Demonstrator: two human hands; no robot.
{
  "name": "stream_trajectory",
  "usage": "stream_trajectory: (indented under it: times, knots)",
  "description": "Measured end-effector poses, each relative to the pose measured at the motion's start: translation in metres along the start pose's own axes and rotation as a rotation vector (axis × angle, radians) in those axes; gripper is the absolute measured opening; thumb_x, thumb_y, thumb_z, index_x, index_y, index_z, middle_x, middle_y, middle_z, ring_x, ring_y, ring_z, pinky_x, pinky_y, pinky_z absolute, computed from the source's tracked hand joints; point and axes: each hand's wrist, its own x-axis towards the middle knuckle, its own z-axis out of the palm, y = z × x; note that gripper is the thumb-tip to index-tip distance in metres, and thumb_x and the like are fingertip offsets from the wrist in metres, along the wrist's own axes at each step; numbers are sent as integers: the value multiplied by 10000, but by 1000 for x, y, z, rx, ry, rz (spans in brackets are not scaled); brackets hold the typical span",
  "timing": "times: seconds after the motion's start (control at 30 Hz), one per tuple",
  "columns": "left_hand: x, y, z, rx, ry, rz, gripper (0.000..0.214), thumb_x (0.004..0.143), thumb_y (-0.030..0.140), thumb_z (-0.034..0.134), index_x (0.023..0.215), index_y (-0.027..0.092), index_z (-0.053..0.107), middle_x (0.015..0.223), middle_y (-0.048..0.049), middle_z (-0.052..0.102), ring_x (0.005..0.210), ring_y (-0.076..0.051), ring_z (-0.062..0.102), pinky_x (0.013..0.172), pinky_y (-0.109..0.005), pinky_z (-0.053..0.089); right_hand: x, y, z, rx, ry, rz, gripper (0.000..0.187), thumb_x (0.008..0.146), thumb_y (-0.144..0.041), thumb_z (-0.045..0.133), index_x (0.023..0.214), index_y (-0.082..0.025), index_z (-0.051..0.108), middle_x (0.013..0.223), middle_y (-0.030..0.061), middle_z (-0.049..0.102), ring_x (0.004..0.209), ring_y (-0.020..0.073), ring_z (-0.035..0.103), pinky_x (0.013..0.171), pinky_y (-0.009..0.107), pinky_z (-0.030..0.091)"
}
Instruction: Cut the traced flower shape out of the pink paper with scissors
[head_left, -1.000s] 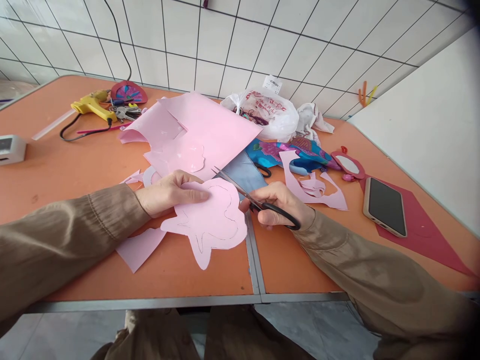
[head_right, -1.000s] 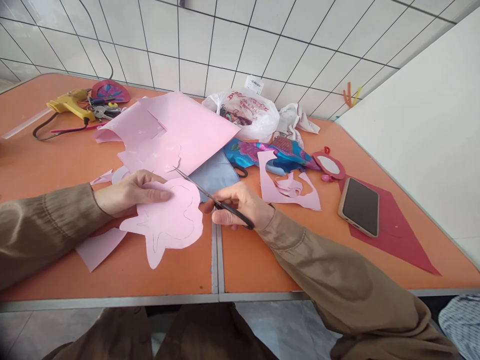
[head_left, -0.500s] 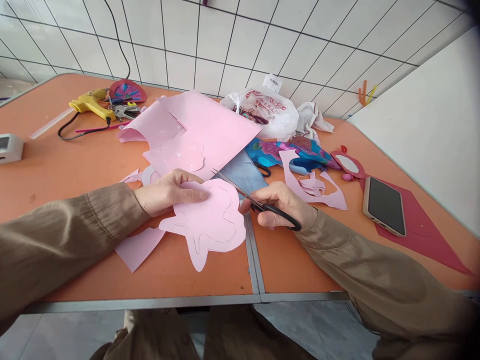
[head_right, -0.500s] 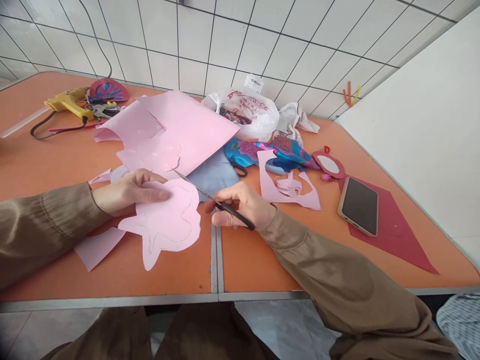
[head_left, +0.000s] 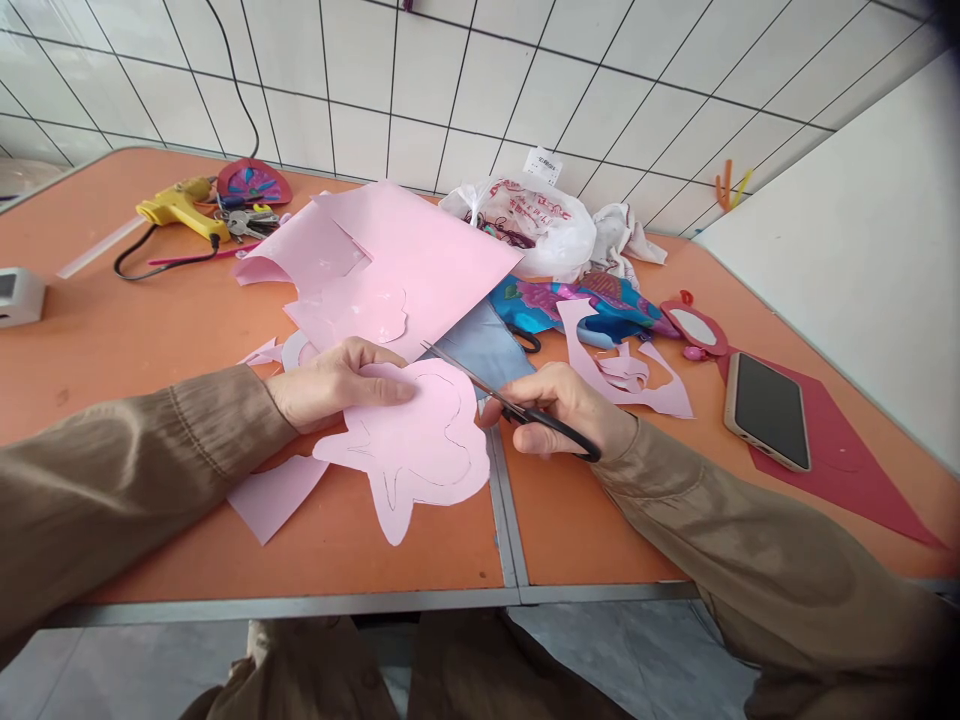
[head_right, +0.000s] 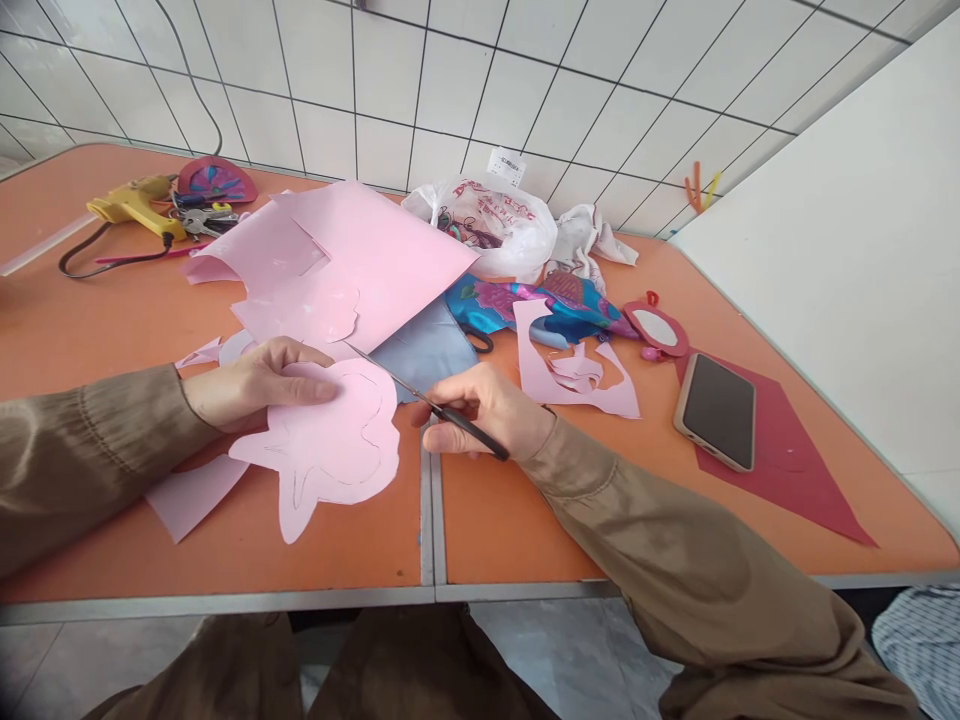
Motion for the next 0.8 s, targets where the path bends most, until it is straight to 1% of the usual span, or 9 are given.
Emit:
stream_trajectory:
  times: [0.1, 0.23, 0.33, 0.47, 0.63, 0.8]
  knots:
    - [0, 1, 0, -1, 6, -12, 203, 725, 337, 839, 733, 144, 776, 666, -45, 725, 565, -150, 656, 487, -217, 500, 0, 0, 0, -6, -6, -4, 578, 729, -651, 775, 925, -109, 742, 507, -48, 498, 436, 87, 484, 394, 205, 391]
    - [1, 2, 1, -23, -1, -18, 219, 701, 341, 854, 744, 138, 783, 663, -46, 726, 546, -150, 655, 481, -221, 505, 1, 1, -1, -37, -19, -20, 611, 733, -674, 761, 932, -96, 737, 493, -50, 489, 440, 81, 471, 421, 208, 374]
    - [1, 2, 1, -28, 1, -21, 230, 685, 340, 867, 744, 132, 786, 658, -45, 726, 540, -146, 657, 473, -208, 504, 1, 1, -2, -57, -32, -30, 627, 748, -681, 744, 947, -86, 733, 504, -45, 492, 449, 86, 478, 423, 213, 365]
    - [0, 3, 1, -53, -10, -15, 233, 678, 329, 879, 742, 125, 787, 644, -34, 718, 529, -129, 645, 461, -188, 497, 1, 2, -3, -73, -44, -49, 627, 766, -677, 731, 947, -77, 722, 507, -55, 467, 445, 82, 453, 426, 223, 358]
    - [1, 4, 2, -126, -28, -15, 217, 684, 320, 882, 742, 131, 792, 631, -26, 717, 505, -121, 637, 447, -182, 498, 0, 3, -3, -118, -28, -68, 623, 769, -686, 720, 916, -80, 723, 562, -28, 520, 475, 91, 483, 445, 234, 383]
    - [0, 6, 3, -135, -17, -27, 200, 680, 300, 883, 742, 132, 794, 621, -26, 716, 501, -125, 643, 457, -190, 510, 0, 3, -2, -125, -24, -72, 619, 779, -682, 713, 921, -80, 722, 566, -26, 522, 481, 91, 479, 453, 240, 378]
